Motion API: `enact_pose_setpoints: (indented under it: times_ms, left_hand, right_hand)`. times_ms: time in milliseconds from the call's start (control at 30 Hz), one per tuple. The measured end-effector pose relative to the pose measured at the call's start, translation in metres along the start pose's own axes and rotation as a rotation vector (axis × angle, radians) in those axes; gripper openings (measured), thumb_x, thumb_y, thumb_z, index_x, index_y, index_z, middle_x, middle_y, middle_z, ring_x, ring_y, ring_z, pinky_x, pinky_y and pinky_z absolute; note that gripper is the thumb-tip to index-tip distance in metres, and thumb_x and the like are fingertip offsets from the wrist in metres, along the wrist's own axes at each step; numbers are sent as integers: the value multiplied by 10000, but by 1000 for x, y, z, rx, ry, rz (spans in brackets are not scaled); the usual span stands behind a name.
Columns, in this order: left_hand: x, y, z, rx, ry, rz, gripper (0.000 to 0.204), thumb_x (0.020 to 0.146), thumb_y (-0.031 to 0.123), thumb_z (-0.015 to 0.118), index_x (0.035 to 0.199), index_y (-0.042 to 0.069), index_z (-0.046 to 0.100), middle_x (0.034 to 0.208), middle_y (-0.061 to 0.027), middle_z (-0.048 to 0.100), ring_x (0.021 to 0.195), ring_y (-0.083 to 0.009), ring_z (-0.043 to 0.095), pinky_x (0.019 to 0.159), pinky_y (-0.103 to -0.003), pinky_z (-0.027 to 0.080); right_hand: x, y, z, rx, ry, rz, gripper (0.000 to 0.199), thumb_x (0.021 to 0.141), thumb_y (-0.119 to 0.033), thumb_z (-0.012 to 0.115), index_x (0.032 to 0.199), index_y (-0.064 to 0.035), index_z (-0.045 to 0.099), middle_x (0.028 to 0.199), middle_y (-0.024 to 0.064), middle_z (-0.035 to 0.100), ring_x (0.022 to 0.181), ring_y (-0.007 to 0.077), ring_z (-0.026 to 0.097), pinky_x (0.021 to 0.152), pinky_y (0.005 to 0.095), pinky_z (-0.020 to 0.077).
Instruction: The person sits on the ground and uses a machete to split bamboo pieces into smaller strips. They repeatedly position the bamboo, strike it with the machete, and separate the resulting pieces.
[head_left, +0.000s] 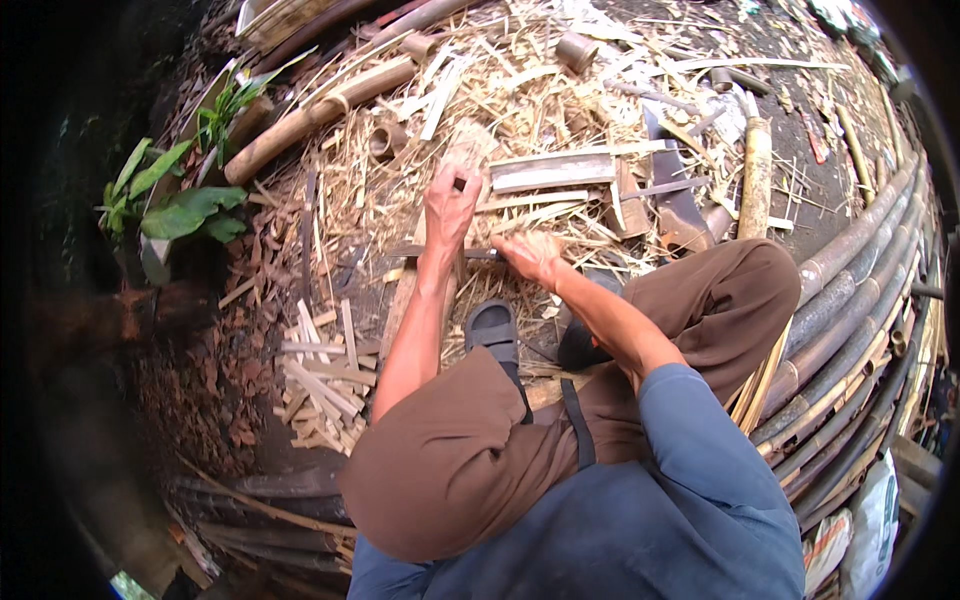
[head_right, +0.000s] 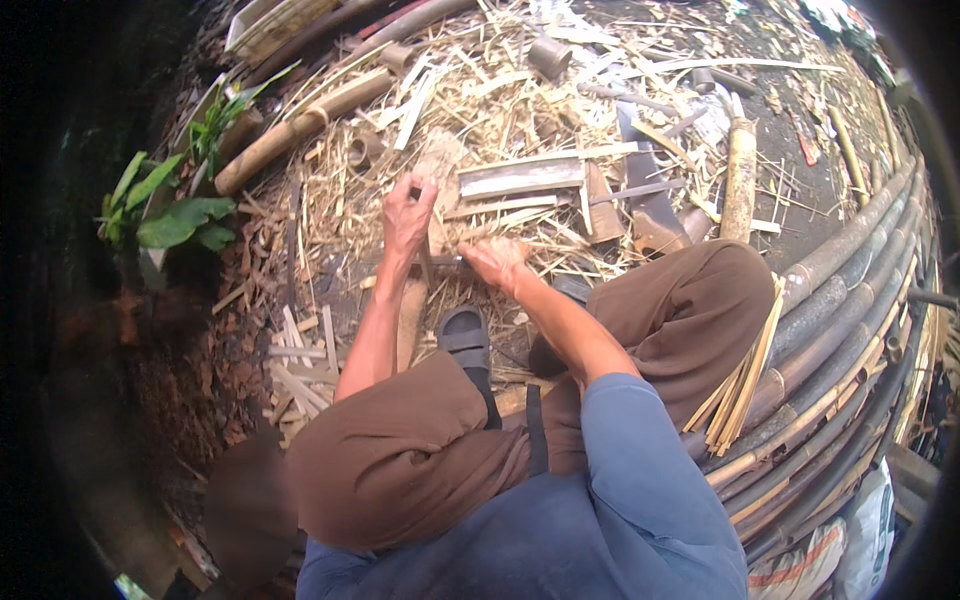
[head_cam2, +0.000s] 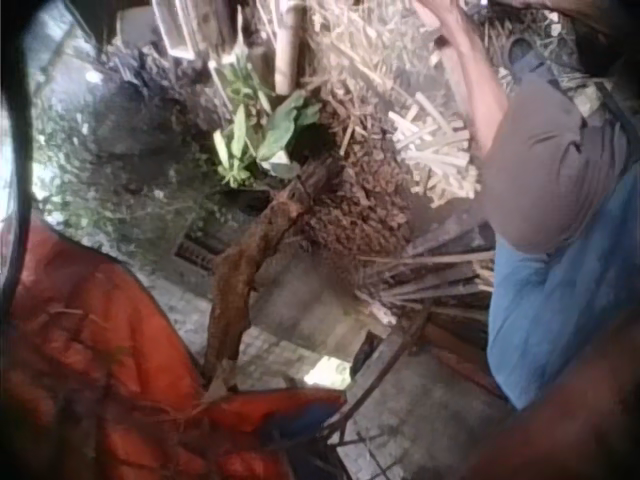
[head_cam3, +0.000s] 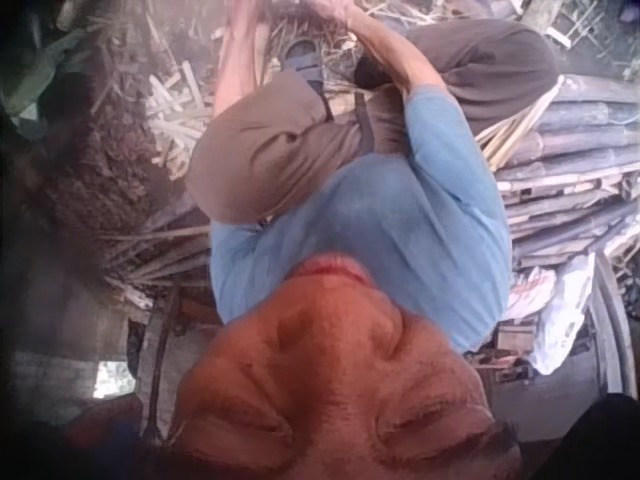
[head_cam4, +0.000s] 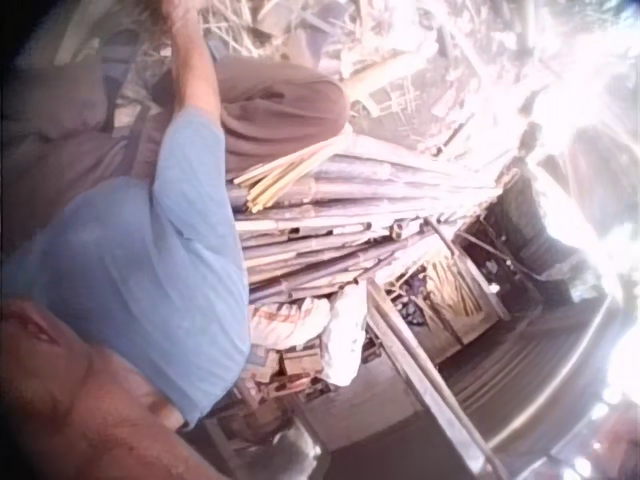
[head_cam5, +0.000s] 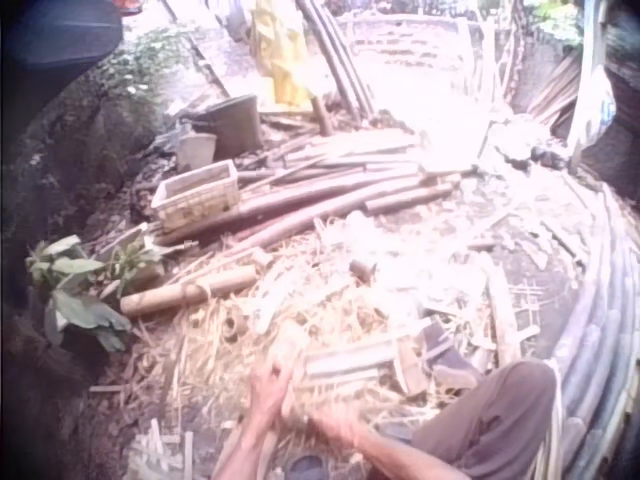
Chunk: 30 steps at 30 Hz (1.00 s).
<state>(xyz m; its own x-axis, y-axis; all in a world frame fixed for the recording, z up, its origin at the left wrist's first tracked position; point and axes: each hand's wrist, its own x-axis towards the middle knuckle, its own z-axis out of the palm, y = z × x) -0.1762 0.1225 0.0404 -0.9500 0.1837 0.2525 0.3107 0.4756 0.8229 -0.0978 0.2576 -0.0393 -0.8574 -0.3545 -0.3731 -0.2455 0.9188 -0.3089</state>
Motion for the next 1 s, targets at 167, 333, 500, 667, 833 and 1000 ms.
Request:
enact_pose_setpoints:
  times_ms: [167, 333, 500, 667, 833, 1000]
  left_hand:
    - [8, 3, -56, -139, 298, -345, 501, 938, 127, 549, 1398, 39, 369, 1010, -114, 563, 819, -167, 575, 664, -271, 521]
    - [-1, -31, -162, -382, 738, -246, 305, 990, 131, 476, 1255, -8, 536, 1063, -151, 659, 947, -226, 642, 826, -370, 554]
    - [-59, -25, -139, -539, 787, -498, 325, 1014, 191, 428, 1204, -28, 574, 1159, -236, 615, 1069, -327, 632, 904, -496, 567]
    - [-110, -42, -84, -480, 672, -602, 331, 1009, 199, 457, 1158, -66, 589, 1051, -213, 648, 1014, -314, 659, 849, -420, 584]
    - [-129, -52, -76, -204, 510, -652, 416, 995, 224, 422, 963, -114, 664, 802, -189, 703, 724, -242, 708, 724, -320, 591]
    - [-126, -25, -76, 4, 355, -599, 481, 1014, 242, 378, 944, -186, 585, 833, -235, 659, 796, -319, 703, 715, -338, 604]
  right_hand:
    - [-40, -29, 34, 351, 319, -110, 311, 805, -233, 648, 1035, -58, 530, 778, 184, 643, 745, 391, 647, 611, 501, 520]
    - [-76, -65, 30, 675, 133, 169, 384, 810, -305, 647, 1001, 19, 569, 820, 280, 641, 796, 464, 631, 697, 517, 506]
    - [-101, -74, 29, 878, 279, 347, 447, 864, -346, 616, 1147, -15, 513, 806, 284, 633, 781, 468, 628, 671, 517, 474]
    - [-100, -60, 38, 751, 448, 197, 387, 901, -305, 613, 1185, -82, 472, 793, 263, 627, 733, 476, 613, 614, 522, 464]
    - [-102, -94, 23, 960, 279, 110, 377, 971, -378, 497, 1125, -34, 487, 689, 264, 601, 635, 424, 614, 584, 513, 462]
    - [-85, -100, 37, 1012, 241, 85, 364, 976, -378, 479, 1037, -26, 551, 688, 260, 594, 655, 433, 606, 622, 491, 462]
